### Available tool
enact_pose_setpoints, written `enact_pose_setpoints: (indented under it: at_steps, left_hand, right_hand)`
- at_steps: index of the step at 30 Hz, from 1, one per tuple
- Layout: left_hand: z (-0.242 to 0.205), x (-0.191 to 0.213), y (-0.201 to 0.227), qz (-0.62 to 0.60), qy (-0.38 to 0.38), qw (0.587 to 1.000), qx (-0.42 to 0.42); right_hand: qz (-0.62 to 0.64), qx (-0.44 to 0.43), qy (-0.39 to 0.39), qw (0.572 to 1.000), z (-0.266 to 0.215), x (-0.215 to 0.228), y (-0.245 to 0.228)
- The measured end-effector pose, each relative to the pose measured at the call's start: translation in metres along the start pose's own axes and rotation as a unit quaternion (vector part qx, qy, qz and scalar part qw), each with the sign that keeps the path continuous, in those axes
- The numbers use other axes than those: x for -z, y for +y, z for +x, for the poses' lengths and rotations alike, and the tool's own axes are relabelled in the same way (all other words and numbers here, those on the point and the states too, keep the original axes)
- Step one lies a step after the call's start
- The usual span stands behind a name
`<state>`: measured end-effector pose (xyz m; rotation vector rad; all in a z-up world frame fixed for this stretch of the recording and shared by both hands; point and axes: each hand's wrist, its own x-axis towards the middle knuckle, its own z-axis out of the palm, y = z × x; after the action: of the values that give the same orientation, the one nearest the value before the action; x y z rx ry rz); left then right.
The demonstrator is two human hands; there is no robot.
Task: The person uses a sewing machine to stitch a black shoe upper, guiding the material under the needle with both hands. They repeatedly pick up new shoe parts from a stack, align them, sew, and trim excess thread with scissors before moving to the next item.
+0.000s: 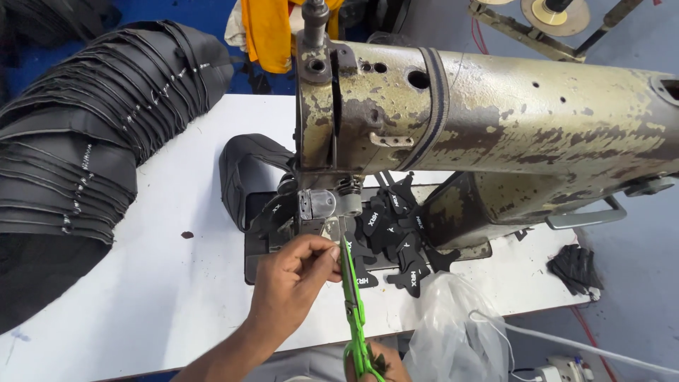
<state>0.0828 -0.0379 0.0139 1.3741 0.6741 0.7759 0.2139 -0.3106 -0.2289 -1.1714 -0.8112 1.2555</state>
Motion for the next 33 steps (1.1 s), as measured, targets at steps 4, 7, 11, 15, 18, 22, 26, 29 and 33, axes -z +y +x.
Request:
enact_pose_setpoints:
  at_steps: [4, 7, 11, 15, 18, 22, 26, 29, 33]
  left_hand:
    - [0.002, 0.003, -0.002, -0.028, 0.000, 0.999, 0.020]
    - [-0.001, 0.012, -0.007, -0.026, 0.011, 0.999, 0.023]
    - [-0.013, 0.030, -0.016, 0.010, 0.009, 1.000, 0.027]
    - [-0.027, 0.046, -0.032, 0.027, 0.013, 0.998, 0.057]
    - [-0.033, 0.052, -0.035, 0.043, 0.022, 0.995, 0.091]
    - [-0.037, 0.057, -0.038, 0.064, 0.029, 0.992, 0.104]
    - [-0.034, 0.059, -0.029, 0.104, 0.032, 0.993, 0.043]
    - [-0.030, 0.059, -0.024, 0.130, 0.040, 0.991, 0.019]
    - [-0.011, 0.060, -0.021, 0.121, 0.053, 0.991, -0.005]
  right_hand:
    - [-0.054, 0.014, 0.024, 0.998, 0.025, 0.005, -0.025]
    - [-0.047, 0.017, 0.172, 0.984, 0.041, 0.005, -0.056]
    - [-0.047, -0.069, 0.487, 0.869, 0.074, -0.007, -0.142]
    - [-0.011, -0.023, 0.552, 0.833, 0.088, 0.043, -0.171]
    - [-0.026, -0.009, 0.561, 0.827, 0.097, 0.084, -0.178]
    - [0.003, -0.091, 0.574, 0.814, 0.102, 0.149, -0.155]
    - [0.007, -0.139, 0.578, 0.804, 0.104, 0.175, -0.142]
    - [-0.098, -0.151, 0.607, 0.774, 0.100, 0.195, -0.122]
    - [-0.434, -0.026, 0.560, 0.706, 0.092, 0.091, -0.167]
